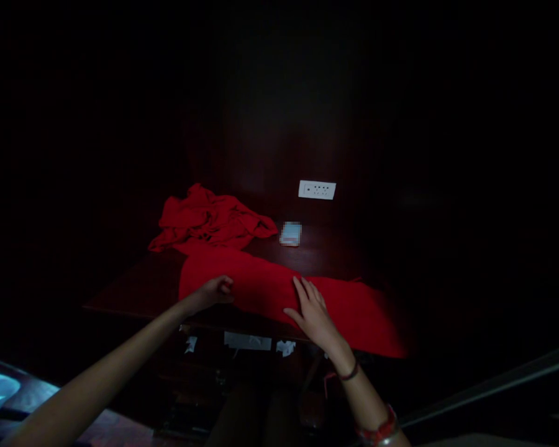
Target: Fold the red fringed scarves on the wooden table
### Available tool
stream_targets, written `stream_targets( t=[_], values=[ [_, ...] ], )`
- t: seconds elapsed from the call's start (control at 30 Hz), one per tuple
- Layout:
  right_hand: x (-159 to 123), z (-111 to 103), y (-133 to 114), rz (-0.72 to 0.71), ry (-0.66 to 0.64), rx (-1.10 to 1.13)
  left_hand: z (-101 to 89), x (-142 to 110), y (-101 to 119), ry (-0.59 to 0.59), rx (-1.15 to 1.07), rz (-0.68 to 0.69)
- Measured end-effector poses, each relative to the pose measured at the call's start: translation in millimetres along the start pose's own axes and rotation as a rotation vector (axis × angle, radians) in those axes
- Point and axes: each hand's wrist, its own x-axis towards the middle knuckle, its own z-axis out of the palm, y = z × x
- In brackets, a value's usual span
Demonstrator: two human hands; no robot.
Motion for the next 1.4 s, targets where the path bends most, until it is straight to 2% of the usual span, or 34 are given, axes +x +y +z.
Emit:
stream_targets(
  t=[0.07, 0.17, 0.27, 0.4, 0.53, 0.63, 0.7, 0.73, 0.8, 0.87, 0.93, 1.03, 1.13, 1.2, 1.27, 1.33, 1.4],
  values=[
    [-19.5, 7.1, 11.4, 0.040, 0.000, -0.074, -2.6, -1.0, -2.7, -0.035, -0.020, -0.004],
    [-32.7, 12.7, 20.3, 0.072, -0.056, -0.178, -7.7, -0.2, -5.9, -0.037, 0.017, 0.022],
    [-32.7, 11.4, 20.8, 0.083, -0.104, -0.218, -15.7, 3.6, -8.4, -0.029, 0.100, 0.059],
    [-31.4, 7.8, 21.1, 0.101, -0.166, -0.211, -23.8, 7.9, -9.5, -0.061, 0.328, 0.095],
    [-30.1, 4.0, 24.4, 0.109, -0.204, -0.159, -28.6, 7.5, 1.8, -0.069, 0.416, 0.131],
    [-16.8, -4.4, 18.4, 0.126, -0.177, -0.105, -23.5, 7.8, 24.6, 0.105, 0.483, 0.221],
    [-1.9, -10.8, 7.9, 0.127, -0.088, -0.082, -11.1, 11.1, 40.5, 0.233, 0.565, 0.337],
    [5.7, -12.9, 1.8, 0.113, -0.039, -0.074, -2.7, 14.1, 46.2, 0.239, 0.617, 0.399],
    [17.8, -12.9, -9.0, 0.065, -0.013, -0.064, 14.8, 22.1, 50.2, 0.122, 0.703, 0.467],
    [22.7, -7.0, -13.6, 0.051, -0.100, -0.073, 27.2, 30.6, 44.2, -0.030, 0.746, 0.444],
    [20.3, 1.7, -10.5, 0.080, -0.211, -0.091, 30.6, 37.1, 32.5, -0.097, 0.764, 0.385],
    [12.7, 8.4, 1.5, 0.122, -0.288, -0.105, 23.0, 40.1, 18.7, -0.083, 0.790, 0.331],
    [13.8, 0.3, 5.7, 0.134, -0.344, -0.085, 14.9, 37.7, 20.8, -0.084, 0.797, 0.283],
    [21.6, -9.4, -1.1, 0.172, -0.305, -0.069, 15.2, 35.6, 29.5, -0.051, 0.798, 0.288],
    [31.7, -16.5, -13.8, 0.202, -0.184, -0.061, 19.9, 33.9, 38.1, 0.016, 0.801, 0.365],
    [40.0, -16.7, -26.8, 0.167, -0.090, -0.056, 25.5, 32.6, 40.9, 0.036, 0.804, 0.456],
    [42.9, -9.2, -34.2, 0.119, -0.127, -0.054, 28.0, 31.0, 35.5, -0.018, 0.798, 0.464]
  ],
)
